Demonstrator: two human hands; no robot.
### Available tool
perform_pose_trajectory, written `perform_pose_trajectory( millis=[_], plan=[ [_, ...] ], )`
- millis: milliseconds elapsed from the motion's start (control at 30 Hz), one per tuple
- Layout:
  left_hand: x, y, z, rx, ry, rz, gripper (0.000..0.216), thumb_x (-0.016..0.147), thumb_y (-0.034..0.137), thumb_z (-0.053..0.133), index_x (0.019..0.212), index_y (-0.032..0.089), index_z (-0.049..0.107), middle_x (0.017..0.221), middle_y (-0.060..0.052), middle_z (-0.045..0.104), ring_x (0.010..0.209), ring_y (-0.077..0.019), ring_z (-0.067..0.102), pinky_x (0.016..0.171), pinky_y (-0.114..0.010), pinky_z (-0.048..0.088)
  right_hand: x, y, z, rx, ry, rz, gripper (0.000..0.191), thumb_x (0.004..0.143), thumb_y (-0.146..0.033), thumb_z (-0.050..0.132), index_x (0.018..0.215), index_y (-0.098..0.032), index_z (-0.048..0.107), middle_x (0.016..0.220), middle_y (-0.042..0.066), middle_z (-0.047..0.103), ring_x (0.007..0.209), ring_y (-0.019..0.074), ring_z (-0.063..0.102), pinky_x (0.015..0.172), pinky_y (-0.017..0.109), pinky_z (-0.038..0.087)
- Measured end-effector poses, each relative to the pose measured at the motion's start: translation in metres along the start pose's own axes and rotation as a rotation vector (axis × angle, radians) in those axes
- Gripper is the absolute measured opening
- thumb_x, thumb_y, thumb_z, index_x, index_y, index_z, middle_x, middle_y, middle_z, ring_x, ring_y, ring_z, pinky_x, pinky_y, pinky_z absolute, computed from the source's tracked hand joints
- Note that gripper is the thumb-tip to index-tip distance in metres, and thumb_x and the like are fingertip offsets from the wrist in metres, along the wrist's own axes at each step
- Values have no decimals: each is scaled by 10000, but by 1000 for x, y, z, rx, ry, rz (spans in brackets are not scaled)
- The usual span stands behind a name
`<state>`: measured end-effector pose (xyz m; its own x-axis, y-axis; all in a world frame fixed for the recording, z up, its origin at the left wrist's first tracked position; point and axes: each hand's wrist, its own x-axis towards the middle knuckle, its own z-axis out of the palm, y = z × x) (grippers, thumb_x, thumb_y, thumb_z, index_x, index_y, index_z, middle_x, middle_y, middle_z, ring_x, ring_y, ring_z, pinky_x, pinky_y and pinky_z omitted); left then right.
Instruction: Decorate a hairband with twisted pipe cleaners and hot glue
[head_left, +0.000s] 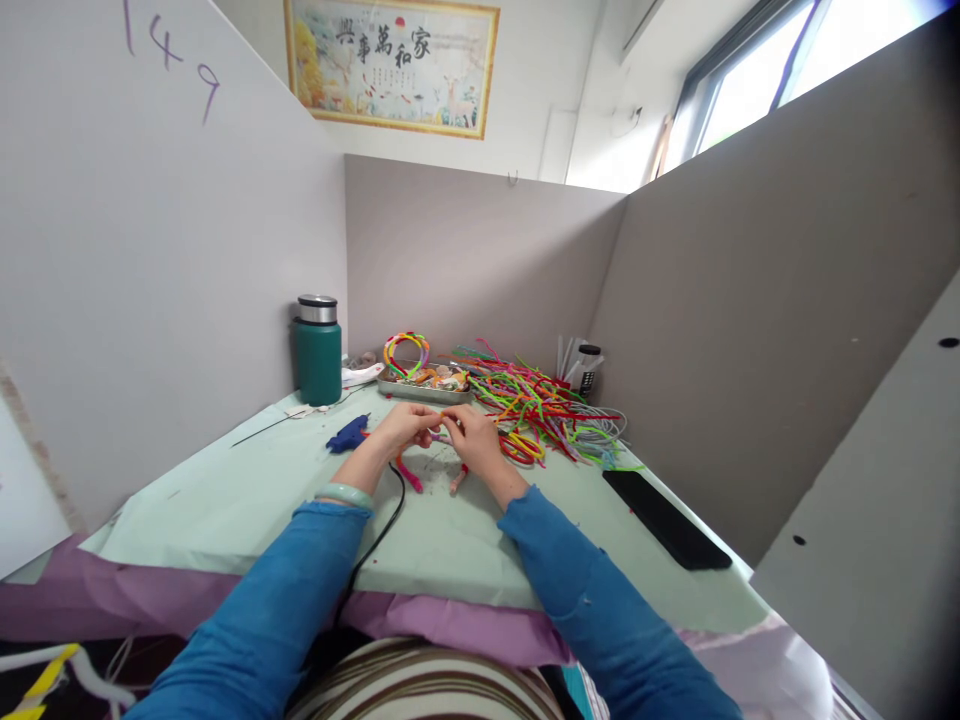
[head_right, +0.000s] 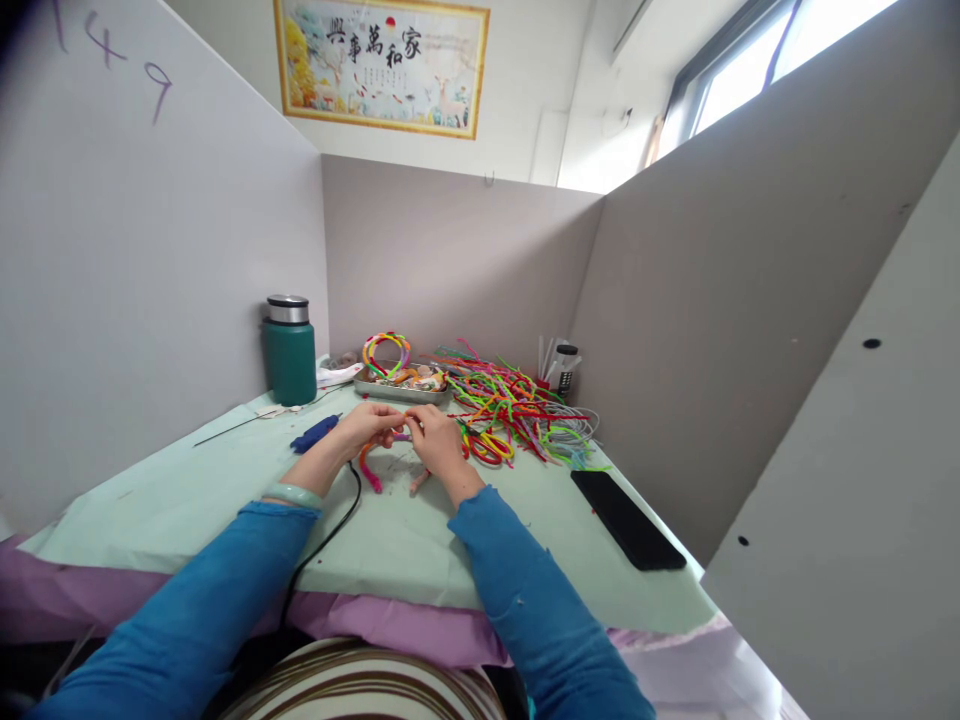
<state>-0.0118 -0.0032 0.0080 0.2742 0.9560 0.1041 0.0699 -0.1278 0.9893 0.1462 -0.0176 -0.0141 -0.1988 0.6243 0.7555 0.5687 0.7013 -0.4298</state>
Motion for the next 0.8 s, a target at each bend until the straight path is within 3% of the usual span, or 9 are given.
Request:
perform_pose_trajectory(
  millis=[167, 333, 600, 800],
  plan=[
    [-2, 1, -4, 34, -25, 2, 265, 611, 344, 723, 642, 114, 596, 469, 4, 535, 406, -84, 489, 430, -209, 350, 0, 2, -6, -71, -86, -62, 186, 862, -298, 508, 960, -254, 659, 947, 55, 634, 822, 179, 564, 747, 275, 401],
    [-3, 2, -7, 12, -72, -2, 253, 594, 321, 734, 643, 107, 609, 496, 0, 550, 403, -77, 478, 427, -213, 351, 1, 7, -7, 40, -116, -115, 185, 868, -288, 499, 916, -251, 673, 897, 40, 642, 785, 168, 563, 734, 272, 402],
    [-1, 0, -6, -142, -74, -30, 241, 596, 281, 757, 684, 105, 617, 526, 5, 559, 414, -64, 472, 450, -217, 390, 2, 2, -4, 134, -42, -72, 186, 855, -277, 514, 929, -252, 683, 929, 41, 661, 835, 176, 584, 763, 284, 418],
    [1, 0, -3, -108, -24, -34, 280, 593, 300, 758, 744, 90, 650, 655, -38, 638, 427, -64, 487, 458, -227, 404, 5, 4, -1, 138, 36, 40, 168, 825, -271, 535, 881, -206, 680, 855, 34, 670, 779, 163, 589, 716, 269, 429]
  ],
)
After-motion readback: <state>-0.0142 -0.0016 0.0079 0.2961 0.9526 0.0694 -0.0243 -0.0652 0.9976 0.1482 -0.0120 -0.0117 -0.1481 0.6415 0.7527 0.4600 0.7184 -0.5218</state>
